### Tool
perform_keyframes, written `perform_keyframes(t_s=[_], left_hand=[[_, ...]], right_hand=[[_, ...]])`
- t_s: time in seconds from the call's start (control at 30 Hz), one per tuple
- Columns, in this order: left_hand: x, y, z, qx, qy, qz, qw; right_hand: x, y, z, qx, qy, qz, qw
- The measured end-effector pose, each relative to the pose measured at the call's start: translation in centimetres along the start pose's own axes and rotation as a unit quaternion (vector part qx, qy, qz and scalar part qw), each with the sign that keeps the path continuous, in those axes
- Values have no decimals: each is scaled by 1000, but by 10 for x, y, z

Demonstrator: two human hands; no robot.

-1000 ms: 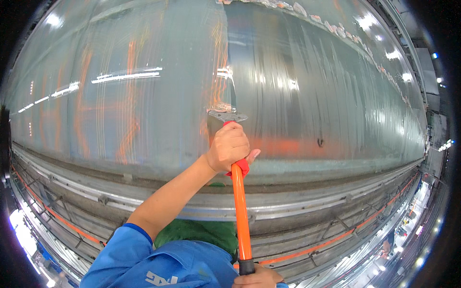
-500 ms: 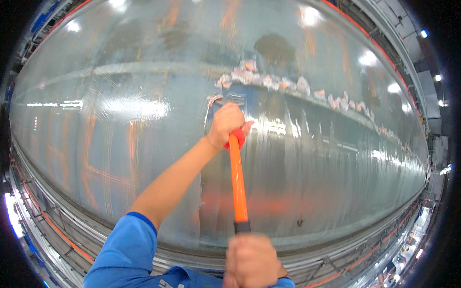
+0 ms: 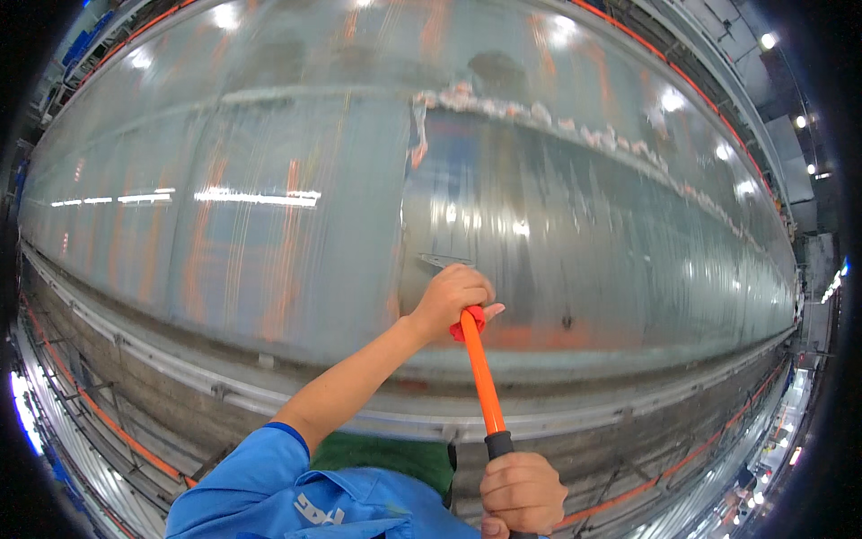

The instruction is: The person walks along a long industrial production line and uses a long-handled scraper to remove dried residue from a large transparent plastic sheet. The person repeatedly scrapes the surface, lifting off flakes of material.

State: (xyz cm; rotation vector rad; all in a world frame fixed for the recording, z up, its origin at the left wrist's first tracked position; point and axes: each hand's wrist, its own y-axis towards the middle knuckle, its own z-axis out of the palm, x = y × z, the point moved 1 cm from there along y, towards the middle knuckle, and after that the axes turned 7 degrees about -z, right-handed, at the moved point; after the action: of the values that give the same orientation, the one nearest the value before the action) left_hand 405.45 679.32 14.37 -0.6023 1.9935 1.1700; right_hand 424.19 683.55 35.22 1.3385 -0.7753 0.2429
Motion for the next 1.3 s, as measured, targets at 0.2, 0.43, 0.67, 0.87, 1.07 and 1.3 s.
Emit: perform_keyframes(t_s=[0.2, 0.43, 0.67, 0.87, 1.07, 1.3], left_hand=[[-83, -144, -4, 20, 6, -10, 1000], [-99, -197, -19, -7, 10, 2, 1000], [-91, -198, -19, -42, -7, 5, 999], [-37, -146, -32, -40, 5, 42, 998], [16, -81, -46, -69, -20, 24, 997], [90, 25, -63, -68, -2, 40, 997]], right_hand=[[135, -78, -2, 127, 64, 119, 983], [163, -129, 10, 162, 121, 97, 974], [152, -126, 16, 132, 157, 55, 977], [106, -117, 30, 212, 151, 62, 964], [39, -69, 27, 214, 180, 133, 951], [-50, -1, 35, 193, 172, 165, 952]])
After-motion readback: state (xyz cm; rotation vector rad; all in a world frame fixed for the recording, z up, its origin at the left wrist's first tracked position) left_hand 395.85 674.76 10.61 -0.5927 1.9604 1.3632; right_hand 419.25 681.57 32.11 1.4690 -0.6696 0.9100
